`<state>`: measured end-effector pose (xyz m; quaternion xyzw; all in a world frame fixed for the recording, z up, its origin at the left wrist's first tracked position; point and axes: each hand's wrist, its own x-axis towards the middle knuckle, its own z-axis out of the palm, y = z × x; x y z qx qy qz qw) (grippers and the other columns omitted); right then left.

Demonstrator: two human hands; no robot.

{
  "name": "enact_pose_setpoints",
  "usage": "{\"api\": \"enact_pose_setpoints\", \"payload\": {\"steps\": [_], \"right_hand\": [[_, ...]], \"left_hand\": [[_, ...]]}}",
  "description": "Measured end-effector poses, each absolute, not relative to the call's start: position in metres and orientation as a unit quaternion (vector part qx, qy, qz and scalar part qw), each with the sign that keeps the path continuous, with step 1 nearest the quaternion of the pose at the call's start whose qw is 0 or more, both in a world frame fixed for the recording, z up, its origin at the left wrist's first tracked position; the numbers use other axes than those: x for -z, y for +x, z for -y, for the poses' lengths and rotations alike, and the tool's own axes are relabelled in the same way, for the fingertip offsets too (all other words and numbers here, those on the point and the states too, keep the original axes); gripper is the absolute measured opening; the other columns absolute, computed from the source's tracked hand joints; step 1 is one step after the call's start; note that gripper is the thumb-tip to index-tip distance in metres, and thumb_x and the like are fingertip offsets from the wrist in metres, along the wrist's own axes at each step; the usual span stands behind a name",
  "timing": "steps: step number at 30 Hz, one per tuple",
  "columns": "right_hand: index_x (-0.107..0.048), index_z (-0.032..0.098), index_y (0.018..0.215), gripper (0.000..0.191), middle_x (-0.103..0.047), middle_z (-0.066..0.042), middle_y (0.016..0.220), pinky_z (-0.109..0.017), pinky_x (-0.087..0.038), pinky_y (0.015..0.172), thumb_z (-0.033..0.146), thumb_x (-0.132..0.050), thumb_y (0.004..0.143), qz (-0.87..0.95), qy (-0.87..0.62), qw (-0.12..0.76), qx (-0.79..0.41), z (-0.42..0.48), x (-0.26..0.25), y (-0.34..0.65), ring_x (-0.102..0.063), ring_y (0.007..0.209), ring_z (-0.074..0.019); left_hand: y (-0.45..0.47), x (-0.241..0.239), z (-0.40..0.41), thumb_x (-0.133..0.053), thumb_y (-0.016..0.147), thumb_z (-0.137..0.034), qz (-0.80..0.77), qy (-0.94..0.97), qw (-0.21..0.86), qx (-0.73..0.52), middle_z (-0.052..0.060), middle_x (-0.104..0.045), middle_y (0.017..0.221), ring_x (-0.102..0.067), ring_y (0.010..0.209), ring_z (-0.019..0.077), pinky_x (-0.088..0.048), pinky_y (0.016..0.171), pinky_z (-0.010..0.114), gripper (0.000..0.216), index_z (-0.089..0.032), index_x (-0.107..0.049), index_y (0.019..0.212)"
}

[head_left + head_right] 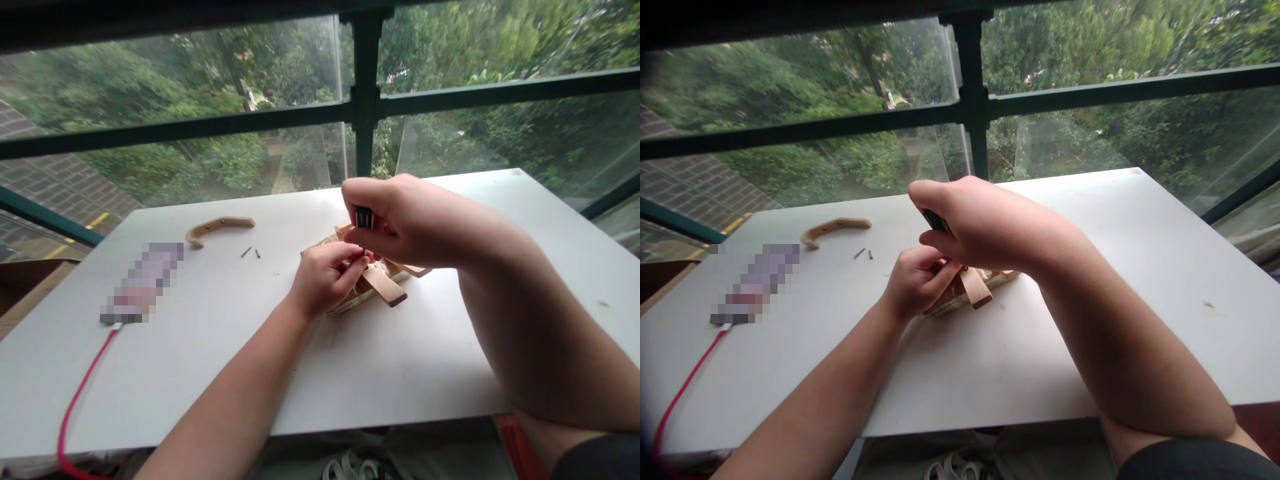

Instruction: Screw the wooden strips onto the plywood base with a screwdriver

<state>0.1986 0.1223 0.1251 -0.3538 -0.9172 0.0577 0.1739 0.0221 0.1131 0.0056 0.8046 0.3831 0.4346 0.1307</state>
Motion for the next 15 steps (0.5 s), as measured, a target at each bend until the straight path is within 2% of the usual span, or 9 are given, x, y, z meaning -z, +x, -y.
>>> {"api": "enact_pose_setpoints", "payload": {"steps": [15], "right_hand": [[-0.043, 0.022, 0.079, 0.018, -0.047, 0.004, 0.062, -0.027, -0.021, 0.052, 0.031, -0.058, 0.085, 0.914, -0.358, 0.185, -0.050, -0.1227, -0.1228, 0.1950, -0.036, 0.053, -0.0100]], "left_hand": [[0.0225, -0.0037, -0.1125, -0.061, 0.091, -0.029, -0.383, 0.798, 0.126, -0.448, 0.001, -0.074, 0.076, -0.064, 0.065, 0.0110, -0.051, 0.065, 0.021, 0.017, -0.018, -0.073, 0.083]]}}
